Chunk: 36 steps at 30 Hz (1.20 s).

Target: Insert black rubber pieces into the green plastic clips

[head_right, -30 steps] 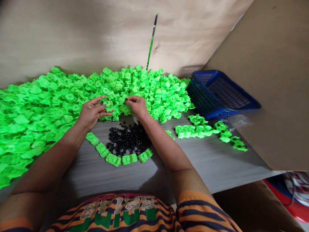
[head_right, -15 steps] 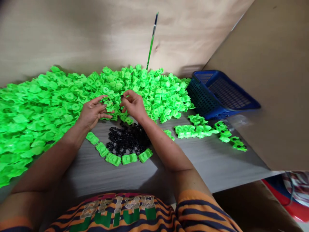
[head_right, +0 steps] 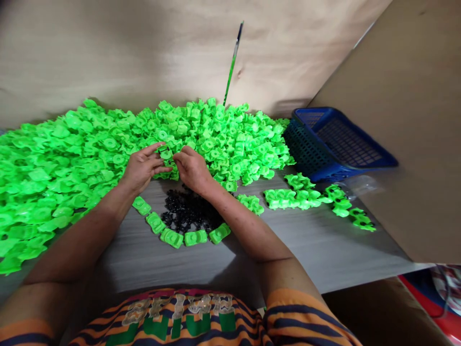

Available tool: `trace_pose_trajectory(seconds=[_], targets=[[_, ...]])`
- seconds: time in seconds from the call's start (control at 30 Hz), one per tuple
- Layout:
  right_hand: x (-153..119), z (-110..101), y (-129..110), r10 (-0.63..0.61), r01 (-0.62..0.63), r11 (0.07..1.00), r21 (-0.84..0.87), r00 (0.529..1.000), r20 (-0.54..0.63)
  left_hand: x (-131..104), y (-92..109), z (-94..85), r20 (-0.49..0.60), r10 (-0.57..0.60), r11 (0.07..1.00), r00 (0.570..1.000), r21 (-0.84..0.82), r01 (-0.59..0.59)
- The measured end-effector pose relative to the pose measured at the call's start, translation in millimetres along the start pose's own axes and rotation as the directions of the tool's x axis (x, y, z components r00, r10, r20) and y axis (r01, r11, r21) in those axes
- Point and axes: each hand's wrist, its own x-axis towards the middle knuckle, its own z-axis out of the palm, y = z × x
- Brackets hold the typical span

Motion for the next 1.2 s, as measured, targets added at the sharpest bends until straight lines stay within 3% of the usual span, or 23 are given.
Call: trace_pose_trajectory(seconds=[0.4, 0.83, 1.2], targets=[[-4.3, 9.6, -2.8, -0.041, 0.044, 0.998, 0.036, 0.995, -0.087, -1.6, -1.4, -0.3, 0.106, 0.007, 0.999, 0.994, 0.039, -0.011], [-3.9, 5.0, -8.5, -0.026, 0.023, 0.999, -0.036, 0.996, -0.087, -3.7, 0.3, -0.4, 0.125, 0.043, 0.998, 0.991, 0.040, -0.048], [-6.3, 6.4, -7.3, -0.036, 0.048, 0.997, 0.067, 0.985, -0.170, 0.1, -2.1, -5.4, 0.147, 0.051, 0.998, 0.988, 0.025, -0.055]])
